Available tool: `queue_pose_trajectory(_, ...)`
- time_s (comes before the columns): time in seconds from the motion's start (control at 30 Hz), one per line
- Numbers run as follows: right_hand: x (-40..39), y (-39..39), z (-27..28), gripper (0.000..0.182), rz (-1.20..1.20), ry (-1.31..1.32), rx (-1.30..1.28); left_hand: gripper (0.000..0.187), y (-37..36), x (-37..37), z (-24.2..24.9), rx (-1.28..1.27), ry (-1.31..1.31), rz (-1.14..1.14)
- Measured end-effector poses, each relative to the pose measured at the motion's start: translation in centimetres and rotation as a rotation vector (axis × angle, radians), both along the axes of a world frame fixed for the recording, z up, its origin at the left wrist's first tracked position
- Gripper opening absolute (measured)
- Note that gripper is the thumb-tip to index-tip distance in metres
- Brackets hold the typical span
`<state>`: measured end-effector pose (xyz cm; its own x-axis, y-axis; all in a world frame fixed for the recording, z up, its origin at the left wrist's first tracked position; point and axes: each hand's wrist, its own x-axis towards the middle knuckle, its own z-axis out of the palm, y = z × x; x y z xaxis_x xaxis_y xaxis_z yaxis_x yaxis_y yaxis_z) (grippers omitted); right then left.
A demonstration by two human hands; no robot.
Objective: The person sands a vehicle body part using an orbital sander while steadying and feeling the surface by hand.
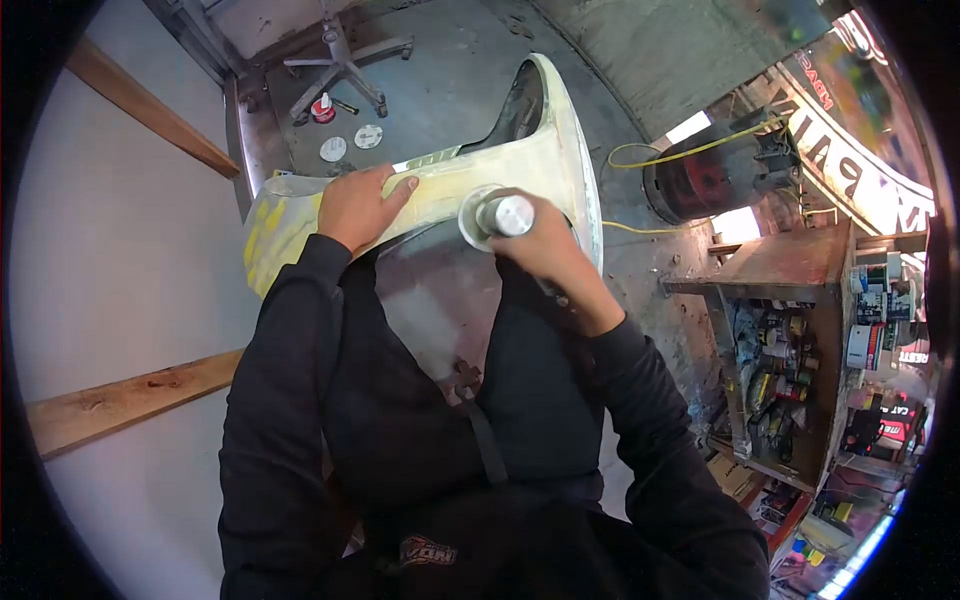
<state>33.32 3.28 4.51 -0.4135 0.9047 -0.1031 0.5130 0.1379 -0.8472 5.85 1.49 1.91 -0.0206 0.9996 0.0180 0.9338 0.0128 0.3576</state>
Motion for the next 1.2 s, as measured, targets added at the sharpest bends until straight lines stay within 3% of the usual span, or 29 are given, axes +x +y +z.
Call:
queue_pose_trajectory(0.13,1.0,2.7,2.3,0.050,-0.131,-0.060,-0.243,0.057,0.2,-0.1,-0.2,0.037,0.000,-0.015)
queue_pose_trajectory(0.17,1.3,3.5,1.6,0.046,-0.094,-0.043,-0.035,0.057,0.2,0.0,-0.3,0.043,-0.002,-0.014)
queue_pose_trajectory(0.27,1.2,6.5,1.3,0.042,-0.053,-0.061,-0.075,0.057,0.1,0.1,-0.2,0.054,0.000,-0.009)
queue_pose_trajectory(0.4,-0.9,7.6,4.9,0.038,-0.033,-0.144,-0.186,0.056,0.1,0.1,-0.3,0.056,0.007,-0.011)
queue_pose_trajectory(0.57,-2.0,7.3,3.8,0.034,-0.007,-0.099,-0.098,0.051,0.0,0.2,0.1,0.014,0.014,0.005)
queue_pose_trajectory(0.67,-2.0,5.6,4.3,0.037,-0.011,-0.127,-0.191,0.051,0.0,0.4,0.4,-0.003,0.017,0.003)
queue_pose_trajectory(0.7,-1.6,5.2,2.7,0.044,-0.001,-0.103,-0.035,0.051,0.0,0.4,0.3,0.002,0.015,0.001)
queue_pose_trajectory(0.8,-1.1,3.0,2.4,0.050,0.012,-0.096,0.025,0.051,0.0,0.2,0.1,0.017,-0.009,0.003)
queue_pose_trajectory(0.83,-1.0,2.2,3.2,0.051,-0.006,-0.146,-0.072,0.051,0.0,0.1,0.0,0.022,-0.019,0.005)
queue_pose_trajectory(1.2,0.8,5.0,1.7,0.047,-0.041,-0.113,0.033,0.053,-0.1,0.0,-0.1,0.059,-0.021,-0.009)
